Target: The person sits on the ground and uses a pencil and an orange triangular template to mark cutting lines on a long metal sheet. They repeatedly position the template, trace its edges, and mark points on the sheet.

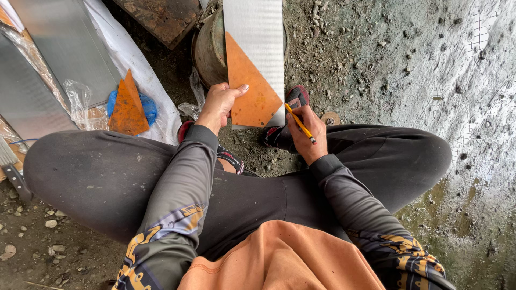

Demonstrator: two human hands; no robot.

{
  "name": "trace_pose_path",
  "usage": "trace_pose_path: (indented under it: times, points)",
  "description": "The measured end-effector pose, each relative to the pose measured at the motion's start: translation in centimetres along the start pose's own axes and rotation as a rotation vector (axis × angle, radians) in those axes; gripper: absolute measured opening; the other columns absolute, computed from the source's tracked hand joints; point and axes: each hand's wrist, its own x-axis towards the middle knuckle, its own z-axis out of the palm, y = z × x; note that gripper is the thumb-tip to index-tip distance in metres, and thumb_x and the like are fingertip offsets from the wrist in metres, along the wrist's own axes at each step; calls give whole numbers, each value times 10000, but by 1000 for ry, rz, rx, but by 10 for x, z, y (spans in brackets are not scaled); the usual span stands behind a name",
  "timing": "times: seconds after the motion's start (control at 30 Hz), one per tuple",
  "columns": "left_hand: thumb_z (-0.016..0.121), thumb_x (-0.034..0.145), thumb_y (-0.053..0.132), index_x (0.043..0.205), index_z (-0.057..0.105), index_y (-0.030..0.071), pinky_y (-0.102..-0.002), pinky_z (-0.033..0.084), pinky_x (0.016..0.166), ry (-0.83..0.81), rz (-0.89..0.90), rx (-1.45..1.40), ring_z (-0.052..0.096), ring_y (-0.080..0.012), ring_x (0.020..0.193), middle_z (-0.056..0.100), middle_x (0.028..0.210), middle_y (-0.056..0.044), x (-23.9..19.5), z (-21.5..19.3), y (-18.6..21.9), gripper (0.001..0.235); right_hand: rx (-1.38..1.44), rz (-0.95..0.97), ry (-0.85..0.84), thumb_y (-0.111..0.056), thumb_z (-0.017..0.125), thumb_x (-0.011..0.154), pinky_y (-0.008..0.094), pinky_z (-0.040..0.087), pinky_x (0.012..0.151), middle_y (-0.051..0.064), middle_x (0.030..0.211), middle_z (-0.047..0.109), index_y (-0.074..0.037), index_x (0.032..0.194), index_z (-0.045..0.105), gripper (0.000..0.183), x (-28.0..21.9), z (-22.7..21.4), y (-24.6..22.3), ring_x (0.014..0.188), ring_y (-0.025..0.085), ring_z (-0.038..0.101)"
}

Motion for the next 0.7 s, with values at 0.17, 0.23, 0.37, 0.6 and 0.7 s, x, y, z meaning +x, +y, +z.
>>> trace_pose_path:
  times: [0.17, 0.23, 0.37, 0.6, 0.7]
  points:
    - [760, 872, 272, 1116, 681, -29, -446, 538, 837, -44, 23, -62, 720, -287, 1002, 750, 1105, -213, 3, 1, -4, 395, -35, 32, -36, -120, 714, 984, 348, 563, 675, 141, 934, 718, -9, 1014, 586, 172, 2, 1, 0, 778, 252, 729]
    - [766, 874, 267, 1110, 685, -21, -430, 528, 832, -29, 10, -52, 712, -269, 1003, 745, 1102, -203, 6, 1, -6, 381, -48, 22, -43, -118, 710, 986, 355, 559, 677, 145, 925, 711, -7, 1011, 584, 170, 1, 1, -1, 777, 266, 725]
    - [783, 882, 272, 1075, 698, -37, -401, 539, 767, -12, 26, -40, 692, -282, 945, 739, 1063, -225, 13, 0, -11, 374, -68, -14, -75, -124, 707, 994, 363, 543, 680, 150, 891, 689, -6, 995, 575, 177, -1, 1, -5, 763, 292, 708]
    - [783, 864, 268, 1038, 700, -28, -358, 562, 718, -26, 48, -77, 715, -220, 861, 752, 996, -179, 15, 1, -16, 353, 159, 114, -388, -155, 745, 940, 339, 555, 628, 122, 813, 712, -20, 976, 638, 176, -25, 7, -36, 706, 234, 713]
    - [787, 855, 259, 1039, 700, -38, -390, 552, 697, -62, 70, -146, 714, -227, 840, 759, 1007, -197, 12, 3, -11, 360, 138, 27, -412, -152, 751, 953, 330, 553, 631, 118, 793, 701, -18, 968, 638, 175, -33, 6, -48, 701, 202, 716]
